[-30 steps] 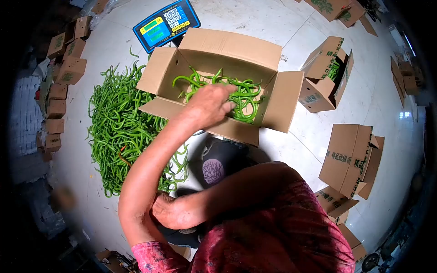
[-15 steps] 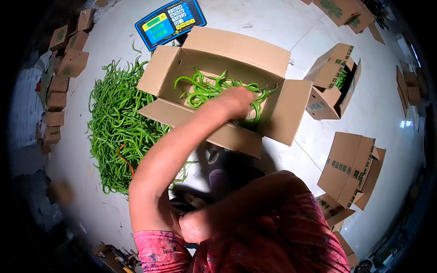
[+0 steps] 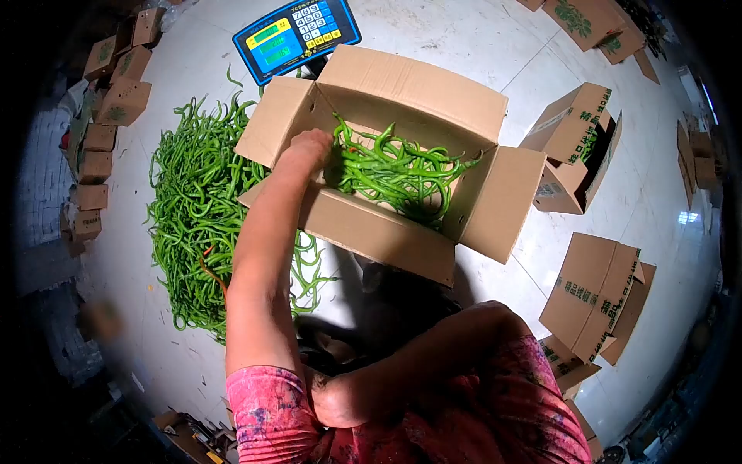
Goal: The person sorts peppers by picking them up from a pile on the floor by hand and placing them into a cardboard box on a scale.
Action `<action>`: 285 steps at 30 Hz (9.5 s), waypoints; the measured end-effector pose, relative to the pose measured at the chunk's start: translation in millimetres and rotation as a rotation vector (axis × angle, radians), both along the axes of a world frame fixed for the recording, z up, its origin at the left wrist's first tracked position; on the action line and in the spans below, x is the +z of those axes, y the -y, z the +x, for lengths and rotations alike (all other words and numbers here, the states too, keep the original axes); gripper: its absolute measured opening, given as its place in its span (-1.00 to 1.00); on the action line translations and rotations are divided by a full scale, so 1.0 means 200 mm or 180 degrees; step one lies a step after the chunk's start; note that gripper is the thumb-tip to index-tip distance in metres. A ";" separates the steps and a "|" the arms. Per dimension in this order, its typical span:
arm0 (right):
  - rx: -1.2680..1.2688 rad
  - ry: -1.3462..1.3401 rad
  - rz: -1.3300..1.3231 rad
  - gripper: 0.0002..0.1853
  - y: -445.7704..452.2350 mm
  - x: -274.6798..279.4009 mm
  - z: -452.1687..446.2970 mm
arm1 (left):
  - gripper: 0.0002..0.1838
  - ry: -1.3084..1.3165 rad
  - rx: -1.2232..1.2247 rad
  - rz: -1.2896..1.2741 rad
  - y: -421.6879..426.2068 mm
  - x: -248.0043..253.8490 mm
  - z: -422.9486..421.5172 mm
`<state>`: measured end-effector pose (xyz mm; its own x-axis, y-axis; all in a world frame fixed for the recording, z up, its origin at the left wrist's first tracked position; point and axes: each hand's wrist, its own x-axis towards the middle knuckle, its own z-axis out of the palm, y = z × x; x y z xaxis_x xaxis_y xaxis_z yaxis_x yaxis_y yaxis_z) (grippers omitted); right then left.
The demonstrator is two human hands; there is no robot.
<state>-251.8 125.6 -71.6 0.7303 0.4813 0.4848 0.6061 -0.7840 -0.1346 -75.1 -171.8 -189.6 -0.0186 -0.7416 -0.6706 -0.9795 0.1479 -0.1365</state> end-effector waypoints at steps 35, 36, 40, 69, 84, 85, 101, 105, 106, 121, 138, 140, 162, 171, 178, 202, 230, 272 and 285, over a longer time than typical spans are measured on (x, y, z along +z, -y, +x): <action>-0.0647 -0.1333 -0.0216 -0.58 0.00 0.25 0.33 | -0.78 -0.2083 0.2947 -0.2682 -1.72 0.21 0.79; -0.0721 -0.1402 -0.0202 -0.58 0.00 0.26 0.34 | -0.77 -0.1911 0.2796 -0.2478 -1.79 0.11 0.87; -0.1046 -0.1352 -0.0325 -0.61 -0.02 0.25 0.36 | -0.73 -0.1416 0.2770 -0.2546 -1.88 -0.03 1.05; -0.1051 -0.2459 0.0326 -0.39 0.03 0.18 0.65 | -0.44 0.0385 0.2514 -0.3820 -1.75 -0.18 2.21; -0.1221 -0.2786 0.0082 -0.42 0.11 0.09 0.79 | -0.32 0.0297 0.3113 -0.1727 -1.49 -0.24 2.57; -0.1214 -0.2795 0.0066 -0.43 0.11 0.09 0.79 | -0.35 0.0292 0.2965 -0.1562 -1.48 -0.23 2.56; -0.1289 -0.2590 0.0107 -0.44 0.12 0.14 0.78 | -0.47 0.0077 0.1865 -0.2475 -1.74 -0.04 2.30; -0.1232 -0.2636 0.0187 -0.43 0.11 0.17 0.76 | -0.46 -0.0235 0.1670 -0.3699 -1.86 0.10 2.16; -0.1225 -0.2678 0.0259 -0.42 0.10 0.18 0.76 | -0.46 -0.0496 0.1769 -0.4139 -1.90 0.12 2.14; -0.0932 -0.2236 -0.0997 -0.49 0.05 0.21 0.73 | -0.65 -0.2932 0.3368 -0.5896 -2.10 0.90 1.62; -0.1481 -0.1286 0.2796 -0.71 0.09 0.10 0.80 | -0.73 -0.7318 0.3637 -0.4571 -2.17 1.14 1.14; -0.1573 -0.0979 0.2479 -0.71 0.12 0.11 0.83 | -0.74 -0.7499 0.3644 -0.4408 -2.15 1.12 1.06; -0.0752 -0.2370 0.1938 -0.82 0.21 -0.01 0.90 | -0.70 -0.8774 0.3428 -0.3684 -2.12 1.13 0.77; -0.0784 -0.3414 0.2704 -0.70 0.26 0.11 0.86 | -0.83 -0.8497 0.4439 -0.4052 -2.20 0.77 0.94; -0.0390 -0.3759 0.3872 -0.67 0.32 0.12 0.84 | -0.83 -0.8323 0.4649 -0.4358 -2.22 0.69 1.00; -0.2608 -0.0141 0.5416 -0.56 0.88 0.33 0.11 | -0.70 -0.8360 0.3975 -0.3557 -2.11 0.61 1.01; -0.0176 -0.2236 0.5365 -0.23 0.18 0.23 0.85 | -0.55 -0.7934 0.3910 -0.1869 -2.00 0.68 0.57; -0.1469 -0.3051 0.4793 -0.57 0.09 0.01 0.92 | -0.56 -0.6873 0.4604 -0.2831 -2.04 0.61 0.57; -0.0794 -0.2647 0.6416 -0.86 0.27 0.09 0.89 | -0.67 -0.6408 0.4732 -0.2791 -2.07 0.65 0.70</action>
<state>-74.2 72.1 -54.6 0.9279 -0.2308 -0.2927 -0.0678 0.6675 -0.7415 64.1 243.0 -59.9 0.5532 -0.7879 -0.2708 0.5526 0.1038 0.8269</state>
